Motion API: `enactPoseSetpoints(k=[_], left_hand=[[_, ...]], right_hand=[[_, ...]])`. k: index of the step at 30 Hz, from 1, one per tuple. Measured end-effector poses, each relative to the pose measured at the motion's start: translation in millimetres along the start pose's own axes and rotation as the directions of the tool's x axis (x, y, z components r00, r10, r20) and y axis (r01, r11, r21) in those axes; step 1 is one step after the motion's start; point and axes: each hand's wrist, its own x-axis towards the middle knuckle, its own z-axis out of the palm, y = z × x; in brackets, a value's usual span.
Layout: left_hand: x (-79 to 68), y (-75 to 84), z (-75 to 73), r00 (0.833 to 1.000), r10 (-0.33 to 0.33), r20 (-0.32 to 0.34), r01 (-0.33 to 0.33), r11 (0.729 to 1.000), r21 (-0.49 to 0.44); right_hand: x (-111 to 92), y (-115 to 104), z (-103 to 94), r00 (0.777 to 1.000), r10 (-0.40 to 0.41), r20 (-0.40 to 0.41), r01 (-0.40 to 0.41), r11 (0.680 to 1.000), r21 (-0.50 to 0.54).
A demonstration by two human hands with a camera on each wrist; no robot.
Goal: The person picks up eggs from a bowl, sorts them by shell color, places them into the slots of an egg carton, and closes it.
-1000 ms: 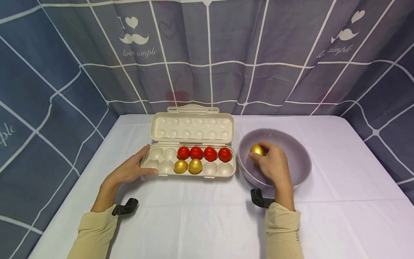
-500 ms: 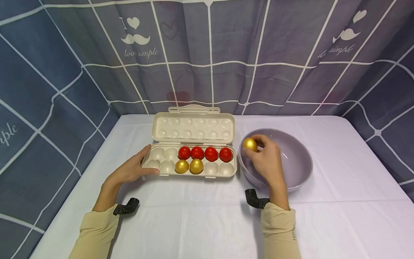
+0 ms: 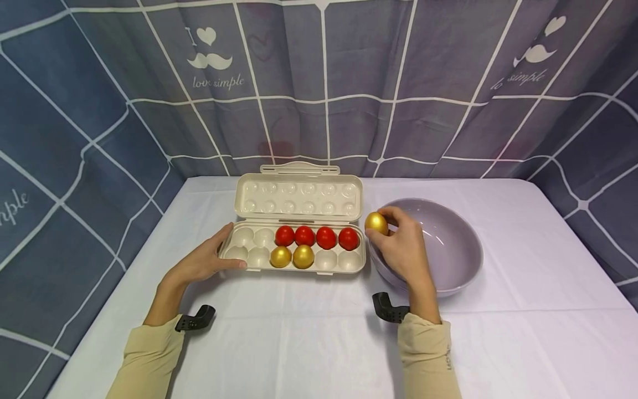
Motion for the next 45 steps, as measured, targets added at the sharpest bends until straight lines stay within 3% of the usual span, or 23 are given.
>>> enactPoseSetpoints(k=[13,27,33,41,45], left_hand=[[0.1,-0.9,0.3,1.000,-0.020,-0.004,0.020,1.000,0.007],[-1.1,-0.1,-0.2,1.000,-0.009,-0.005,0.009,1.000,0.003],[-0.4,0.1,0.0,1.000,-0.007,-0.002,0.007,1.000,-0.003],[-1.1,1.3,-0.1,1.000,0.004,-0.003,-0.004,1.000,-0.003],[-1.1,0.7,-0.1,1.000,0.011,-0.003,-0.011,1.000,-0.001]], right_hand=[[1.3,-2.3,12.0,1.000,0.021,0.013,-0.021,0.997,0.069],[-0.1,-6.0,24.4,0.995,-0.074,0.067,0.066,0.991,0.114],[-1.1,-10.7,26.8,0.994,-0.103,0.041,0.096,0.986,0.135],[-2.1,-15.2,32.2,0.997,-0.059,0.049,0.049,0.983,0.179],[-3.0,-17.7,39.8,0.993,-0.081,0.082,0.065,0.981,0.182]])
